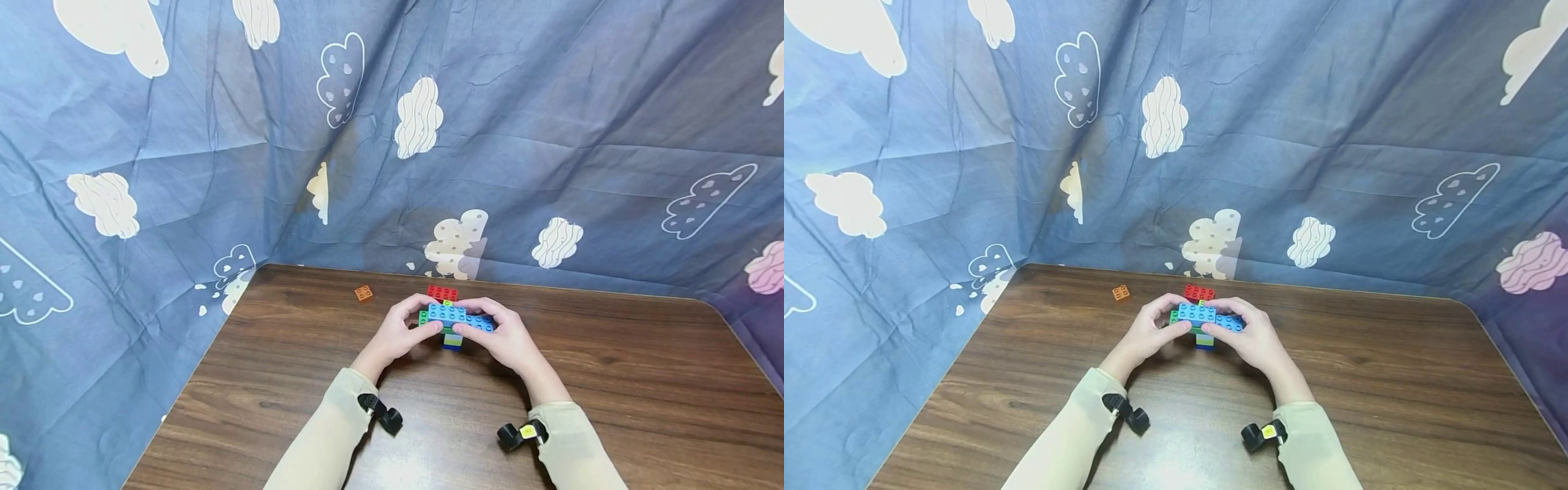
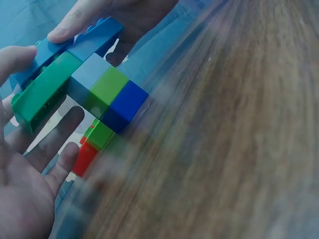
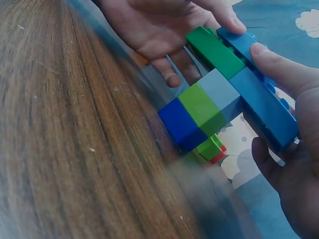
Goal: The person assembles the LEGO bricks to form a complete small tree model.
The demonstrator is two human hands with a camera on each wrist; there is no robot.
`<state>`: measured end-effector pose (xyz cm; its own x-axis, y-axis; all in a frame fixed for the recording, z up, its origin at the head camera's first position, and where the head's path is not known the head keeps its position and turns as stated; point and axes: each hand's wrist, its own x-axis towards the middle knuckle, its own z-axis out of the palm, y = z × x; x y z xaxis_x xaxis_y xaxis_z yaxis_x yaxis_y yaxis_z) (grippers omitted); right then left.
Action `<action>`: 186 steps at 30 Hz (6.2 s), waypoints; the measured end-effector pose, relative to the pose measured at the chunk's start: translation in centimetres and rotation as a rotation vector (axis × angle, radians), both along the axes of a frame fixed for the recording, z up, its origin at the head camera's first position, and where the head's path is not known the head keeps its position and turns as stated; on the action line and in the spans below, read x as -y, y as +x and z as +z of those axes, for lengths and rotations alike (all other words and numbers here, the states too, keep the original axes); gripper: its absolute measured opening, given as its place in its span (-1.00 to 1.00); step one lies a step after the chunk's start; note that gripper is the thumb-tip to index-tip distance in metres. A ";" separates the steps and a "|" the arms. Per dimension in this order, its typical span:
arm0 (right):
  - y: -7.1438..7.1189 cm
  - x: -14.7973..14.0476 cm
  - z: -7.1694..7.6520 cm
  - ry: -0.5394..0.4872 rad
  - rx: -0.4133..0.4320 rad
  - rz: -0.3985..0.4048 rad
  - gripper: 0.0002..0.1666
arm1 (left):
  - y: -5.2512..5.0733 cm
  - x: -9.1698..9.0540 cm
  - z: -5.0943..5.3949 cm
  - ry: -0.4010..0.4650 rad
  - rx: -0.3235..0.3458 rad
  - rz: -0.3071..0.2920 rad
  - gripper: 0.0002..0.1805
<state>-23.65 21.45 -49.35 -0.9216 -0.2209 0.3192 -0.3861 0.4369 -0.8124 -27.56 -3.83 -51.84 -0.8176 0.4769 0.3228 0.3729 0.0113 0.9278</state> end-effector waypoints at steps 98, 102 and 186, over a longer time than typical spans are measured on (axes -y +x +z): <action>1.7 1.6 -3.2 -0.269 0.172 -0.110 -0.56 | 0.9 0.0 -1.1 0.036 -0.121 0.051 -0.69; 1.7 1.7 -2.9 -0.247 0.126 -0.103 -0.58 | 0.8 0.2 -0.9 0.027 -0.140 0.048 -0.71; 0.7 0.3 -3.0 -0.380 0.270 -0.011 -0.41 | -1.2 3.3 1.4 0.103 -0.044 0.207 -0.75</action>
<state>-22.99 21.12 -52.32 -0.9844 -0.1250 0.1236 -0.1355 0.0921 -0.9865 -28.73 -7.15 -50.47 -0.8786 0.2629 0.3986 0.4125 -0.0022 0.9109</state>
